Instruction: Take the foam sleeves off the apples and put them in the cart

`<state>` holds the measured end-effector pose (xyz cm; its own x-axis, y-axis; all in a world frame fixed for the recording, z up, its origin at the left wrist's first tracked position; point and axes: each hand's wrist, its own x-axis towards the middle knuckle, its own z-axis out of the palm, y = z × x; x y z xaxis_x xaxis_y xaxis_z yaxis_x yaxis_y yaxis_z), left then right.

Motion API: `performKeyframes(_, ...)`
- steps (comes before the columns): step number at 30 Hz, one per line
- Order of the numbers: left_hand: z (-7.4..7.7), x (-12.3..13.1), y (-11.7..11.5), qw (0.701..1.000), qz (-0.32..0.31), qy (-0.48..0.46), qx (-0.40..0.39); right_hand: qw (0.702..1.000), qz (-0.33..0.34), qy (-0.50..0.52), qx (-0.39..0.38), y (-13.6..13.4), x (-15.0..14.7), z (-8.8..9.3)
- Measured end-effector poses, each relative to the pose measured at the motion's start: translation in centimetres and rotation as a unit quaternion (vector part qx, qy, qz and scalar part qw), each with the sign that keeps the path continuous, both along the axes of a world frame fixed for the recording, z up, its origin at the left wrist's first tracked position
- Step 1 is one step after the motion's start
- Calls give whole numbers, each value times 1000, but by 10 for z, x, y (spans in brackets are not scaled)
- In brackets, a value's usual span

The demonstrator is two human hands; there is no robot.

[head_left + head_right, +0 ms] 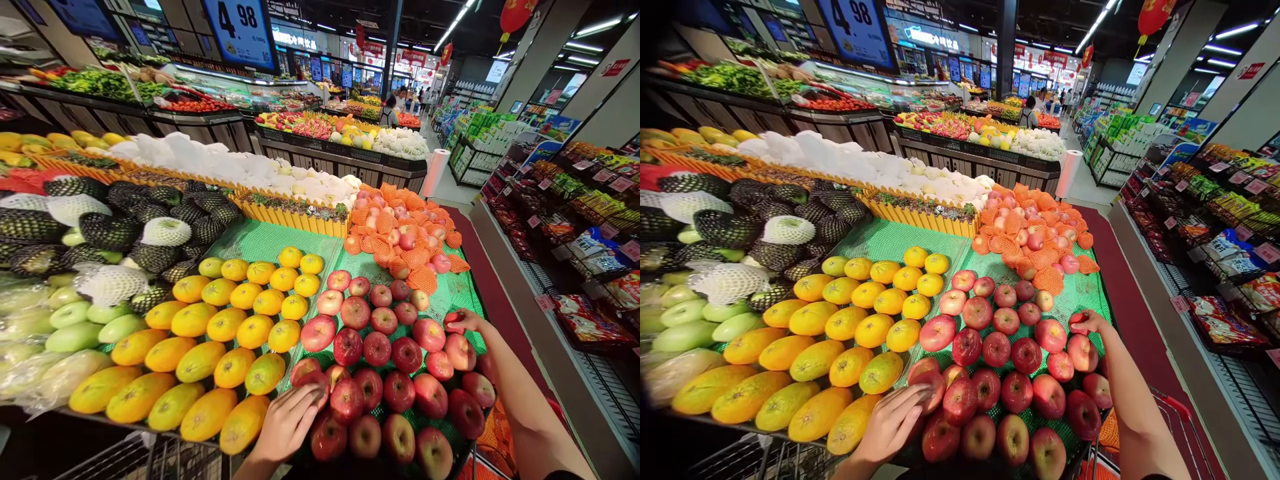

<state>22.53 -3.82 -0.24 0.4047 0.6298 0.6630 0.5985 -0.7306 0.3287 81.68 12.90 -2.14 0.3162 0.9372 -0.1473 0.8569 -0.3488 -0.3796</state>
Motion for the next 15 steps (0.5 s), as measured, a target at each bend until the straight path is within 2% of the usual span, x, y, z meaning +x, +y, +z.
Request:
performKeyframes(3, 1, 3, 2, 1000, -2, -7, -8, 999, 17, -44, -22, 36, -15, 13)
performKeyframes(8, 5, 3, 6, 1000, 12, -12, -15, 989, 99, -89, 62, 98, -79, 23)
performKeyframes(11, 3, -2, 7, 999, 28, -10, -14, 977, 152, -107, 101, 123, -122, 24)
performKeyframes(15, -9, -9, 7, 999, 33, -9, -17, 965, 212, -123, 89, 149, -165, 14)
